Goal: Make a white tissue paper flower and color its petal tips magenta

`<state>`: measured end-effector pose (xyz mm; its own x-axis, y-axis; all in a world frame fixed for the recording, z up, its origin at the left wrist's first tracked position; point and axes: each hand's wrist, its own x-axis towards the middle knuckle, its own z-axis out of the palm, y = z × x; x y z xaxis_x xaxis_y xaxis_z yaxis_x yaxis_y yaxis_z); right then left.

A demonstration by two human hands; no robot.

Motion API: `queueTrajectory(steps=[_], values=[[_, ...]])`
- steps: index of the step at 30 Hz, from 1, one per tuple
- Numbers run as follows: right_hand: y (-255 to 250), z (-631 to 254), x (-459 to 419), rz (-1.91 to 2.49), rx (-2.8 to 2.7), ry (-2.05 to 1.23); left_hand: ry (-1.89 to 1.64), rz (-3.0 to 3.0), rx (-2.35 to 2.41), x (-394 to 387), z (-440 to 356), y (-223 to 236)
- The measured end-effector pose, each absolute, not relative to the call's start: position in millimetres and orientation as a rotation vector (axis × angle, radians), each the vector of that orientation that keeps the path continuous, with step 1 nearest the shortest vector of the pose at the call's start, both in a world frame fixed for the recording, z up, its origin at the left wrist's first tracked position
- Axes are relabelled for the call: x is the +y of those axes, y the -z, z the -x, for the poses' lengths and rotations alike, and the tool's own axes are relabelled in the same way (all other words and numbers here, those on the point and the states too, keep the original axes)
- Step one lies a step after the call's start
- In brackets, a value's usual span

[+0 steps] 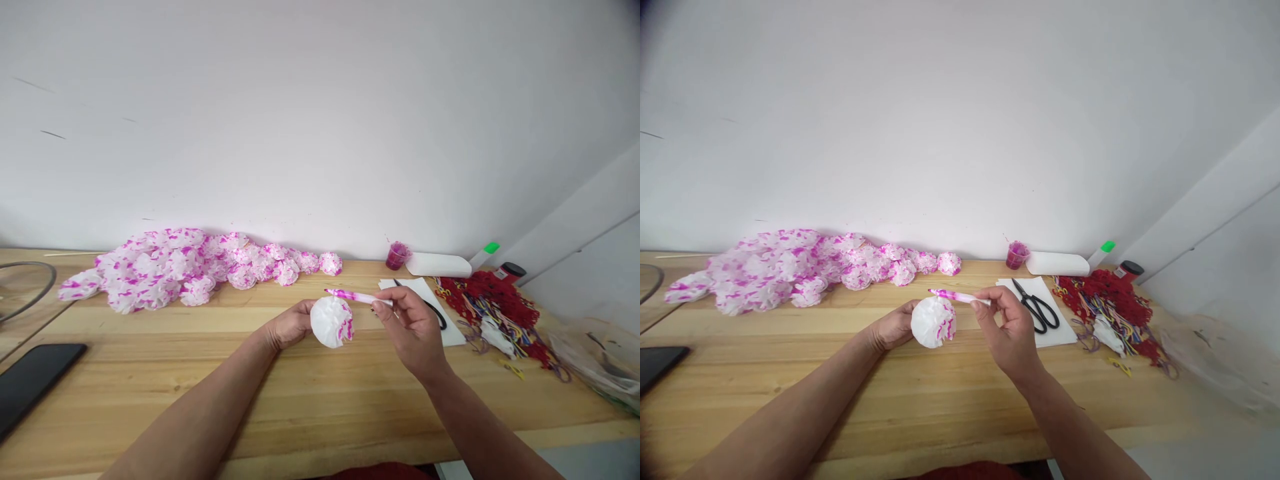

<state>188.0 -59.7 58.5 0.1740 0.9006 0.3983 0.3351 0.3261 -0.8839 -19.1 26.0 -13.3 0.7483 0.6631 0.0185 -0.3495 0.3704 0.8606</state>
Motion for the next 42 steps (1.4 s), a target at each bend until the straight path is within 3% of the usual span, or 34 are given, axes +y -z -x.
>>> queueTrajectory(steps=[5, 12, 22, 30, 42], values=[[-57, -190, -70, 1.266, -1.577, -0.428, -0.69, -1.019, 0.384, 26, 19, 13], [-67, -191, -82, 1.215, -1.508, -0.467, -0.68, -1.06, 0.404, 26, 18, 10], [-79, -180, -75, 1.232, -1.787, -0.167, -0.601, -1.279, 0.434, 25, 23, 2], [-74, -193, -85, 1.274, -1.586, -0.38, -0.631, -1.244, 0.453, 23, 21, -5], [-70, -181, -87, 1.167, -1.744, -0.281, -0.63, -1.238, 0.45, 30, 22, 9]])
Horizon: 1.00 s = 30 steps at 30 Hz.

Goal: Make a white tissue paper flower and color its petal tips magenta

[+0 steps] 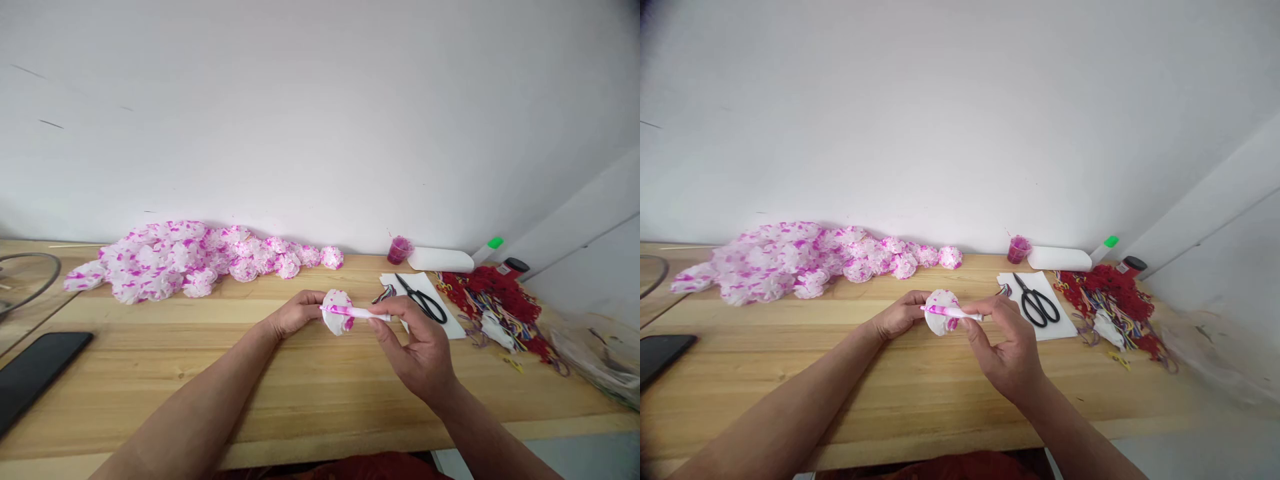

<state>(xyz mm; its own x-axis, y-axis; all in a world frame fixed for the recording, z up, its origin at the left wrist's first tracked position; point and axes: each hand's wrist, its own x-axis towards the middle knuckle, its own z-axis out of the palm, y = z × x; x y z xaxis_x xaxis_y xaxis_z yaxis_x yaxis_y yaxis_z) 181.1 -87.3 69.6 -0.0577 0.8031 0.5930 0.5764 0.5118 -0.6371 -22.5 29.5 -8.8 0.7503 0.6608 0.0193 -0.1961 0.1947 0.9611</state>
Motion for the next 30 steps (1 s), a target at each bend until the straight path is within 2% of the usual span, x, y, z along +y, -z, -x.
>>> queueTrajectory(steps=[4, 11, 21, 25, 30], values=[[-66, -185, -90, 1.165, -1.775, -0.241, -0.634, -1.202, 0.474, 32, 22, 13], [-64, -193, -92, 1.25, -1.57, -0.512, -0.676, -1.047, 0.514, 33, 21, 16], [-44, -186, -77, 1.327, -1.368, -0.712, -0.688, -1.003, 0.496, 32, 22, 13], [-39, -193, -72, 1.26, -1.147, -0.91, -0.706, -0.97, 0.495, 33, 22, 15], [-39, -191, -78, 1.214, -1.197, -1.002, -0.742, -0.871, 0.489, 33, 21, 16]])
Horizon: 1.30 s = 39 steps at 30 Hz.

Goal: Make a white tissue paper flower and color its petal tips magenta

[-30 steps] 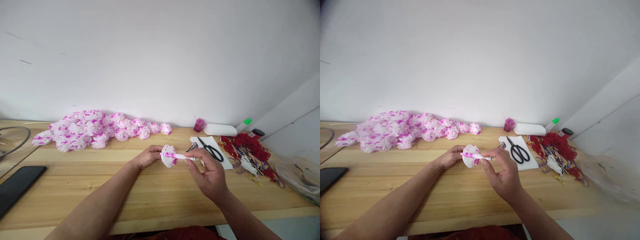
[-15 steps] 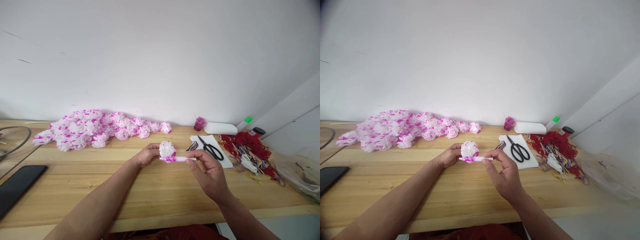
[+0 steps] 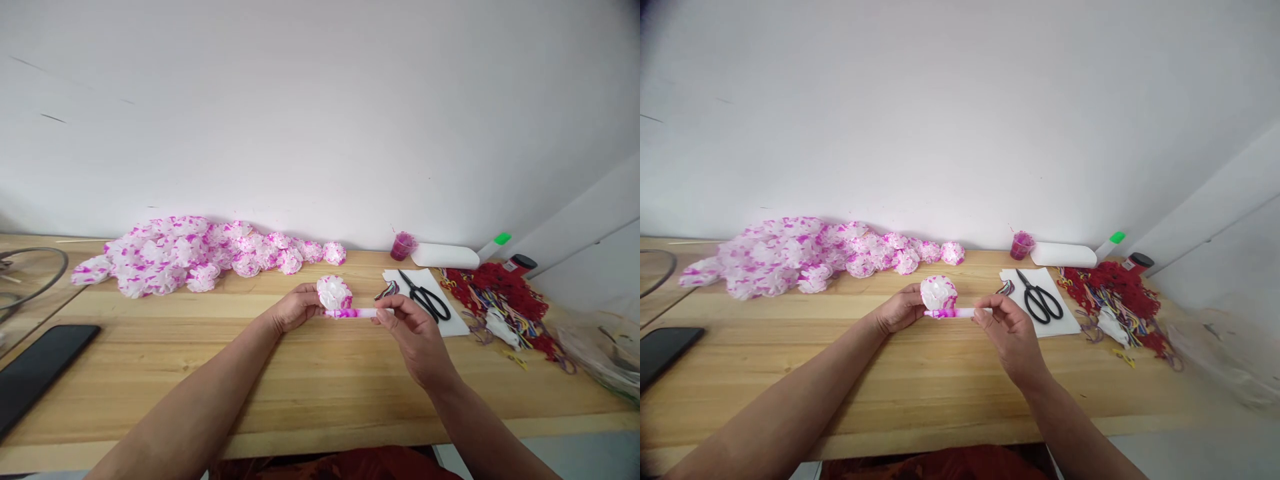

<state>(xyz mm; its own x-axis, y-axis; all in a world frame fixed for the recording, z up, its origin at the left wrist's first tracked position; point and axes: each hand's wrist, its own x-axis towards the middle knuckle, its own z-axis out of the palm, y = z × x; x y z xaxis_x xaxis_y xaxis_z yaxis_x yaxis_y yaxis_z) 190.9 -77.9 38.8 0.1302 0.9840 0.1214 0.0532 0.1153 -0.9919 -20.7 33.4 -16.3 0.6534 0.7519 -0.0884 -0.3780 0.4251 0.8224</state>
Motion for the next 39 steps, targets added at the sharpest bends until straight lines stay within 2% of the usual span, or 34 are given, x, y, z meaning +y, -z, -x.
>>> queueTrajectory(steps=[11, 22, 31, 39], values=[[-41, -189, -71, 1.155, -1.06, -1.012, -0.741, -0.854, 0.478, 34, 23, 18], [-53, -188, -76, 1.266, -1.302, -0.879, -0.727, -0.851, 0.446, 35, 22, 17], [-49, -187, -68, 1.16, -1.129, -0.908, -0.725, -0.828, 0.421, 33, 22, 18], [-55, -186, -72, 1.191, -1.262, -0.726, -0.74, -0.834, 0.446, 31, 21, 15]])
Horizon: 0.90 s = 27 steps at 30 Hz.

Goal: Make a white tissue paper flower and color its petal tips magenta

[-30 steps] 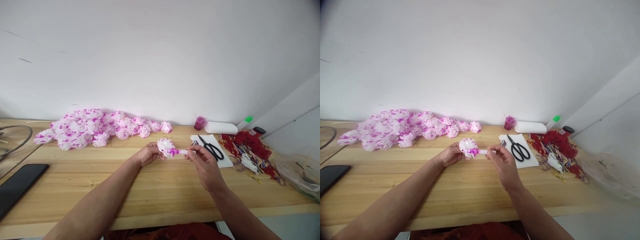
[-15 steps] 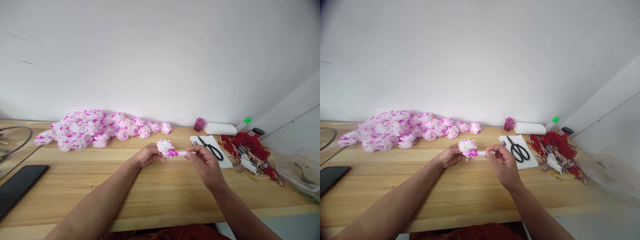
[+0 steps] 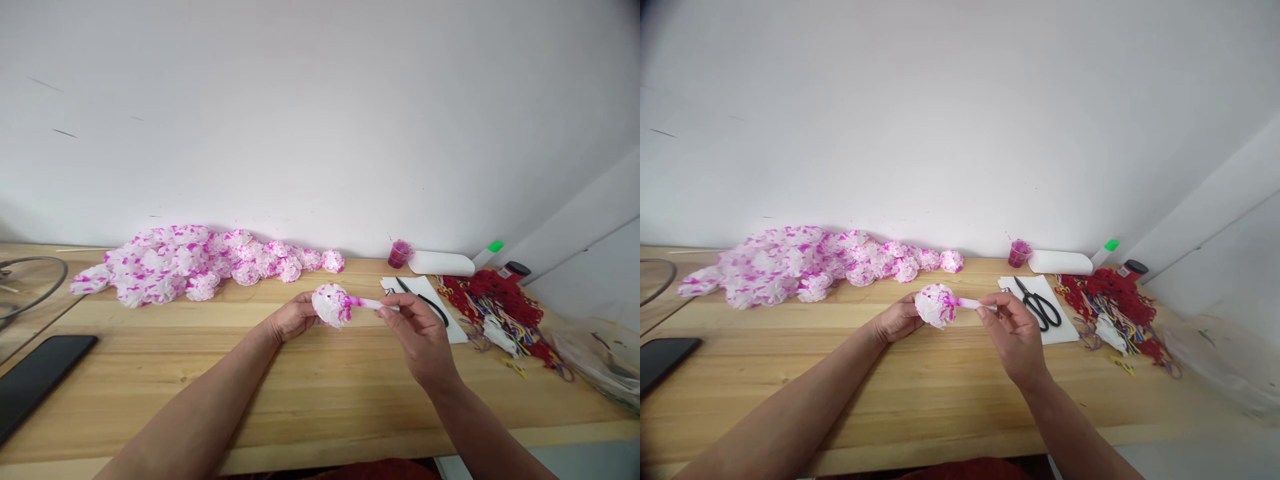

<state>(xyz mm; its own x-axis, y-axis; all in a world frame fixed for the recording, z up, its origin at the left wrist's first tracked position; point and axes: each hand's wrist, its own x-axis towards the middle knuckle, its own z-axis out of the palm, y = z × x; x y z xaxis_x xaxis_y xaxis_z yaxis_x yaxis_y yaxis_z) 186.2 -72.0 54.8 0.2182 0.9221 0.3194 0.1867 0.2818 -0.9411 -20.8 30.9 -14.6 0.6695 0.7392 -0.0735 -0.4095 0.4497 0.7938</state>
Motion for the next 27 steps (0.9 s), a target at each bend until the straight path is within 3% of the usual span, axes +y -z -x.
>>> queueTrajectory(steps=[27], values=[[-56, -190, -71, 1.134, -1.399, -0.62, -0.746, -0.835, 0.405, 30, 21, 14]])
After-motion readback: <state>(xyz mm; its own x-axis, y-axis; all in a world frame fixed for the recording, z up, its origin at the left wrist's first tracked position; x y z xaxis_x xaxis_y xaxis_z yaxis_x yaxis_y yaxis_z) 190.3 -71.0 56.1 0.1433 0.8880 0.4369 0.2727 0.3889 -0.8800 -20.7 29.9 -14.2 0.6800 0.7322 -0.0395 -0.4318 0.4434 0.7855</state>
